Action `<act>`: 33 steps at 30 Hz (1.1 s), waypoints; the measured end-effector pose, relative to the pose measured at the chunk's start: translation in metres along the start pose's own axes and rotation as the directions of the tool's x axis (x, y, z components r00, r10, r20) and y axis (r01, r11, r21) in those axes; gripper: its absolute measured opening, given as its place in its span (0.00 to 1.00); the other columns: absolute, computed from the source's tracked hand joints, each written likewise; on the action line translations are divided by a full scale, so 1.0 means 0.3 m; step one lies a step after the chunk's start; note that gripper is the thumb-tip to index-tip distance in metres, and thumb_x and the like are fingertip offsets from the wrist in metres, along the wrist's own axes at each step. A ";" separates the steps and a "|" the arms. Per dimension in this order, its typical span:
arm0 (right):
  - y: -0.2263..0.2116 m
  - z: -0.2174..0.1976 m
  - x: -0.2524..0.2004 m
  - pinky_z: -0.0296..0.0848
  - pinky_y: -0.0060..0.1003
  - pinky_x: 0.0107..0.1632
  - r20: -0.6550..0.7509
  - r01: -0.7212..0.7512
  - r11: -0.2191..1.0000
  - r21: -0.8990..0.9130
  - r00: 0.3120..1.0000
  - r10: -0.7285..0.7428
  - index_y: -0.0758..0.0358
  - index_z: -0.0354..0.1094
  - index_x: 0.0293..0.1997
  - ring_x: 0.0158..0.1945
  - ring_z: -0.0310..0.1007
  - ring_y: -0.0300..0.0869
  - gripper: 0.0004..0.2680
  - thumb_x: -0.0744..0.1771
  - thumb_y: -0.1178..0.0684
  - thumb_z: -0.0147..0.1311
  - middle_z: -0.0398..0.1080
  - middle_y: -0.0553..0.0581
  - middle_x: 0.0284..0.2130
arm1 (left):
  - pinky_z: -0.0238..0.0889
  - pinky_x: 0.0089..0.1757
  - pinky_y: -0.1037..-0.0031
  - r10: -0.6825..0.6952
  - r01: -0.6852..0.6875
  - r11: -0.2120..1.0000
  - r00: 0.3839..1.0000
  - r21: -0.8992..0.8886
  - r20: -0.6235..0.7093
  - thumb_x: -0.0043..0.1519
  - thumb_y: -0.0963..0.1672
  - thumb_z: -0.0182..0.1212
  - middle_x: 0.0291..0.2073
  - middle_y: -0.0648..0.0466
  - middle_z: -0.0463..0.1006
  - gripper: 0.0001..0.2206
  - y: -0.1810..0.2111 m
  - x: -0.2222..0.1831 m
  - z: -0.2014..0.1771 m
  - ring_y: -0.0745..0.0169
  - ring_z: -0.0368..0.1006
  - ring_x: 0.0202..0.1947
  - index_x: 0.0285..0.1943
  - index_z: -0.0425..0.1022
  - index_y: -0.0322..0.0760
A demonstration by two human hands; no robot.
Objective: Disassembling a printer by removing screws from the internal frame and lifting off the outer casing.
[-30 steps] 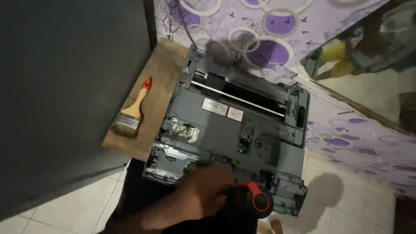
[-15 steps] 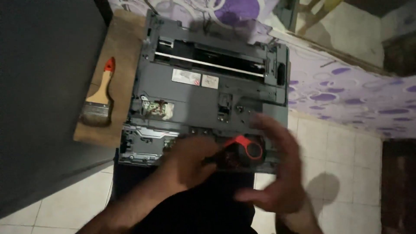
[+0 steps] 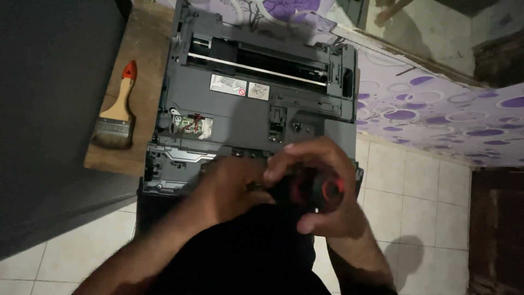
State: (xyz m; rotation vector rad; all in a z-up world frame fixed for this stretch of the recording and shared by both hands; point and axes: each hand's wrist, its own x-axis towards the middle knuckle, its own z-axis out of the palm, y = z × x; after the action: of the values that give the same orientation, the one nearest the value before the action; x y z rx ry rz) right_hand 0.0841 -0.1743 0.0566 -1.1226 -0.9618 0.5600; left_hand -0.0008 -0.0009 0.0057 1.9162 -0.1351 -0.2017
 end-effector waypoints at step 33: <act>-0.058 0.048 0.026 0.80 0.40 0.62 -0.073 0.016 0.959 -0.282 0.997 -0.038 0.58 0.65 0.53 0.43 0.79 0.40 0.17 0.64 0.45 0.67 0.75 0.53 0.36 | 0.76 0.50 0.69 0.239 -0.243 0.969 0.968 -0.036 -0.077 0.59 0.37 0.63 0.46 0.49 0.84 0.11 0.039 -0.029 -0.011 0.54 0.82 0.51 0.49 0.76 0.38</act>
State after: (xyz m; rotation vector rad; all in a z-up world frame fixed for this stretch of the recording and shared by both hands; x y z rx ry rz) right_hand 0.0741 -0.1674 0.0772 -1.3726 -1.0088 0.3609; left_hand -0.0085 -0.0002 0.0183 1.8408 -0.3106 0.0280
